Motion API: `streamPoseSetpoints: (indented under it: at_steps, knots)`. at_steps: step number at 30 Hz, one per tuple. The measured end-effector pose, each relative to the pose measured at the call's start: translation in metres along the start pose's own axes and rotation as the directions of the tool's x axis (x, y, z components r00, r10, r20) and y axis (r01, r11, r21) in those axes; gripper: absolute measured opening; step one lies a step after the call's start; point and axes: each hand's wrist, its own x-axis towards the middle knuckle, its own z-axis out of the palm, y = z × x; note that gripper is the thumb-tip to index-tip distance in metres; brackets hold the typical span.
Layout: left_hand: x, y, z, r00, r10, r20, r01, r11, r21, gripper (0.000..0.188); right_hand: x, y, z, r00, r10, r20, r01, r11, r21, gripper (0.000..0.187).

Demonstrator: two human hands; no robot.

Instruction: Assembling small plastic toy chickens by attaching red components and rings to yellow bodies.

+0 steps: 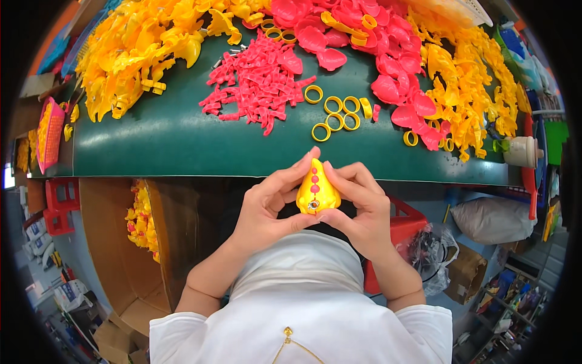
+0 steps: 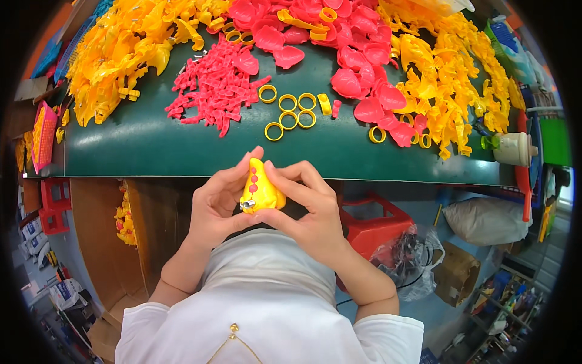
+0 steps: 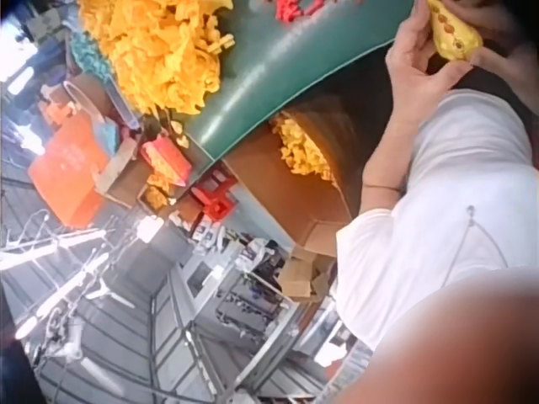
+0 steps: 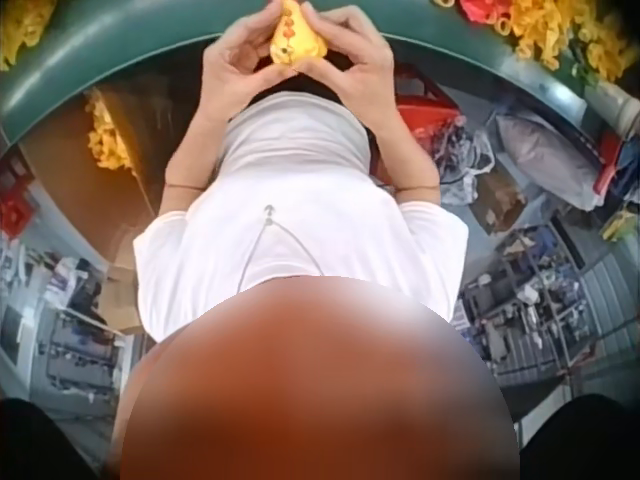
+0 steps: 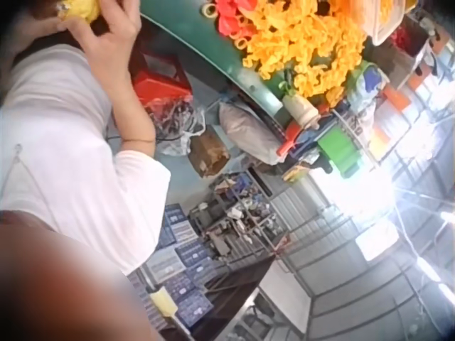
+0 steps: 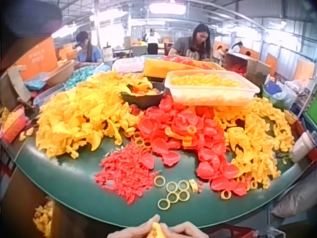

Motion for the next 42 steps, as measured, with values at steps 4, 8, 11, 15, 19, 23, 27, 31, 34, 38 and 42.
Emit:
streamPoseSetpoints:
  at_steps: [4, 8, 11, 15, 19, 23, 27, 31, 34, 38, 42]
  knots:
    - [0.0, 0.004, -0.001, 0.999, 0.004, -0.033, -0.001, 0.996, 0.095, 0.075, 0.009, 0.008, -0.005, 0.992, 0.057, 0.112, -0.073, 0.987, 0.143, 0.054]
    - [0.003, 0.001, 0.0, 0.996, -0.084, -0.037, 0.072, 0.966, -0.248, 0.08, 0.013, 0.009, -0.004, 0.972, 0.073, 0.221, -0.174, 0.86, 0.479, 0.047]
    - [0.004, 0.0, -0.001, 0.989, -0.129, -0.066, 0.102, 0.945, -0.312, 0.07, 0.012, 0.007, 0.011, 1.0, 0.025, 0.014, -0.028, 0.876, 0.482, 0.038]
    - [0.003, 0.001, 0.004, 0.986, -0.019, -0.166, -0.024, 0.967, -0.255, 0.043, 0.003, 0.012, 0.018, 0.99, -0.126, -0.064, 0.137, 0.971, 0.197, 0.029]
    - [-0.002, 0.002, 0.007, 0.964, -0.049, -0.262, 0.009, 0.988, -0.152, 0.041, 0.002, 0.018, 0.027, 0.985, -0.14, -0.1, 0.169, 0.888, 0.427, 0.031]
    - [-0.004, -0.001, 0.002, 0.972, 0.183, -0.146, -0.173, 0.982, 0.078, 0.029, -0.001, 0.019, 0.024, 0.987, -0.141, -0.077, 0.161, 0.877, 0.454, 0.028]
    - [0.0, -0.002, -0.002, 0.969, 0.183, -0.167, -0.157, 0.975, 0.159, 0.028, 0.002, 0.023, 0.021, 0.99, -0.125, -0.058, 0.138, 0.911, 0.389, 0.032]
    - [0.004, -0.009, -0.001, 0.975, 0.13, -0.181, -0.103, 0.984, 0.148, 0.026, 0.002, 0.013, 0.016, 0.996, -0.066, 0.062, 0.061, 0.996, 0.07, 0.053]
    - [0.009, -0.003, -0.005, 0.981, 0.112, -0.156, -0.08, 0.977, 0.196, 0.041, 0.008, 0.019, 0.009, 1.0, 0.002, -0.01, 0.001, 0.94, 0.341, 0.055]
    - [0.017, -0.004, -0.013, 0.938, 0.248, -0.241, -0.155, 0.924, 0.349, 0.046, 0.04, 0.021, -0.015, 0.978, -0.104, -0.18, 0.164, 0.92, 0.357, 0.068]
    - [0.017, -0.004, -0.014, 0.962, 0.227, -0.154, -0.111, 0.835, 0.539, 0.031, 0.059, 0.037, -0.019, 0.973, -0.198, -0.12, 0.212, 0.97, 0.118, 0.063]
